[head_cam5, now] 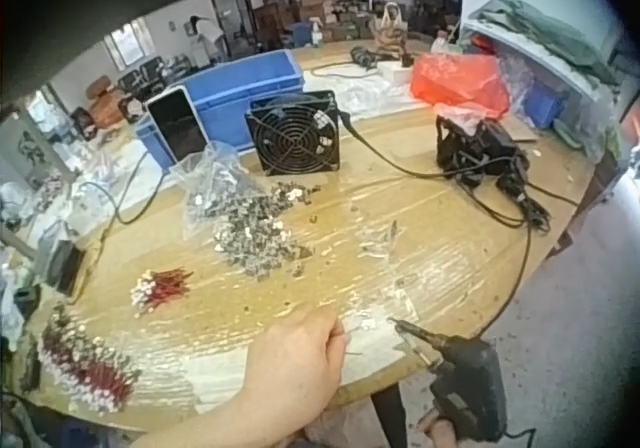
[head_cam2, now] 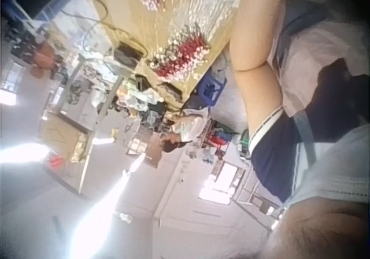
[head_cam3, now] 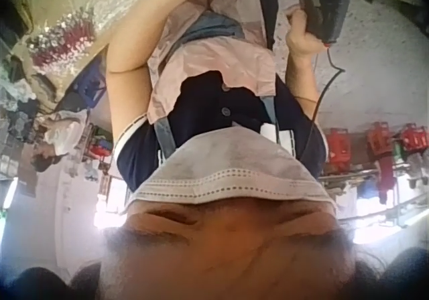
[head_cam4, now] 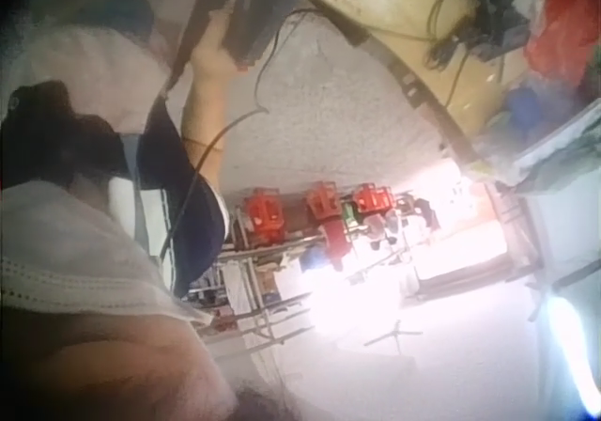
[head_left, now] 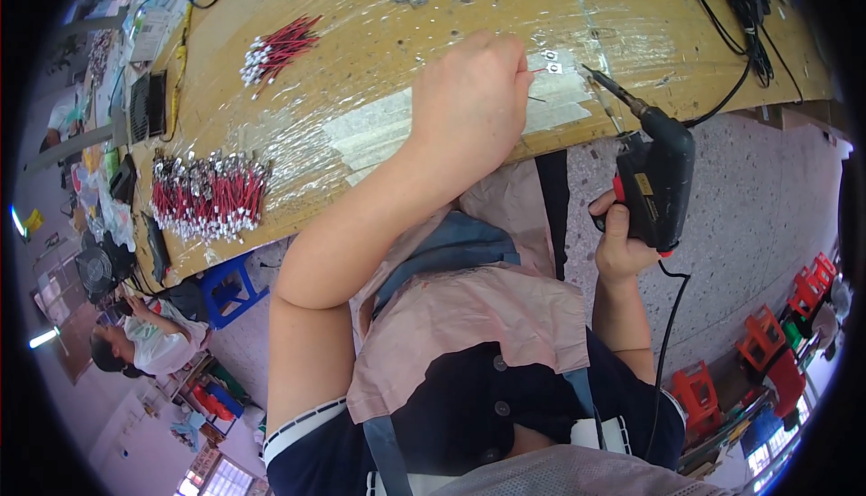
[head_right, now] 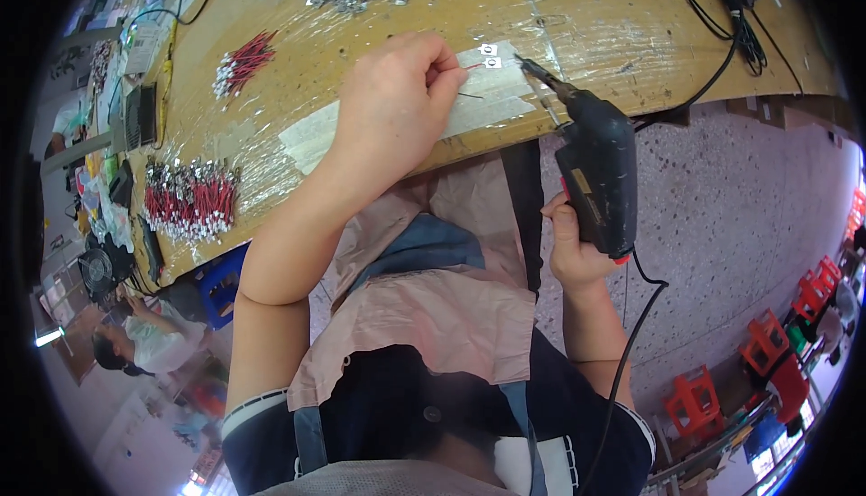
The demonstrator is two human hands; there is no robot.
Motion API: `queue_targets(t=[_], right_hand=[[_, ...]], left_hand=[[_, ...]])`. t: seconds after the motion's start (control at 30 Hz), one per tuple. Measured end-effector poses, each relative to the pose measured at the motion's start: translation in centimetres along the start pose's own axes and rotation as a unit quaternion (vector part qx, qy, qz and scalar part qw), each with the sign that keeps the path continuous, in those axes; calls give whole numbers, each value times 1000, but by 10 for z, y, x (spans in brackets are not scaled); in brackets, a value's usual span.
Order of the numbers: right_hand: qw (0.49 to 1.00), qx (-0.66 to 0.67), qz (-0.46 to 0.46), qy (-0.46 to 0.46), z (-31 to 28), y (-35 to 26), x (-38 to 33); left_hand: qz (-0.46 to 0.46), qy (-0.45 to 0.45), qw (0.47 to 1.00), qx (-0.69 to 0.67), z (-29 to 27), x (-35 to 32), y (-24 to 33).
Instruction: The person solders wires onto small circuit boards using a soldering iron. The person then moves a stool, handles small metal components from a bag by hand, and gathers soldered wire assemblies from the table.
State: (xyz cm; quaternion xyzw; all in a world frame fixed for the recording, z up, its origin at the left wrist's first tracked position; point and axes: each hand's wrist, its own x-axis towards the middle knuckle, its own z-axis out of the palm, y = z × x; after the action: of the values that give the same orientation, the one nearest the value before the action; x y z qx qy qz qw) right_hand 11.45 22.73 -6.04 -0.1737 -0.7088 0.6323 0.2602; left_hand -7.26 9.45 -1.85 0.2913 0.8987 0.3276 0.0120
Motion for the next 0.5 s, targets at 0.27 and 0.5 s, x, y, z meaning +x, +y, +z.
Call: queue_targets(t=[0.27,0.5], right_hand=[[998,-23,-41,34,6,0,-2],[997,-44,-63,4,7,3,1]], left_hand=[[-63,39,992,-99,-51,-47,-18],[-282,139,948,35,-140,-147,-84]])
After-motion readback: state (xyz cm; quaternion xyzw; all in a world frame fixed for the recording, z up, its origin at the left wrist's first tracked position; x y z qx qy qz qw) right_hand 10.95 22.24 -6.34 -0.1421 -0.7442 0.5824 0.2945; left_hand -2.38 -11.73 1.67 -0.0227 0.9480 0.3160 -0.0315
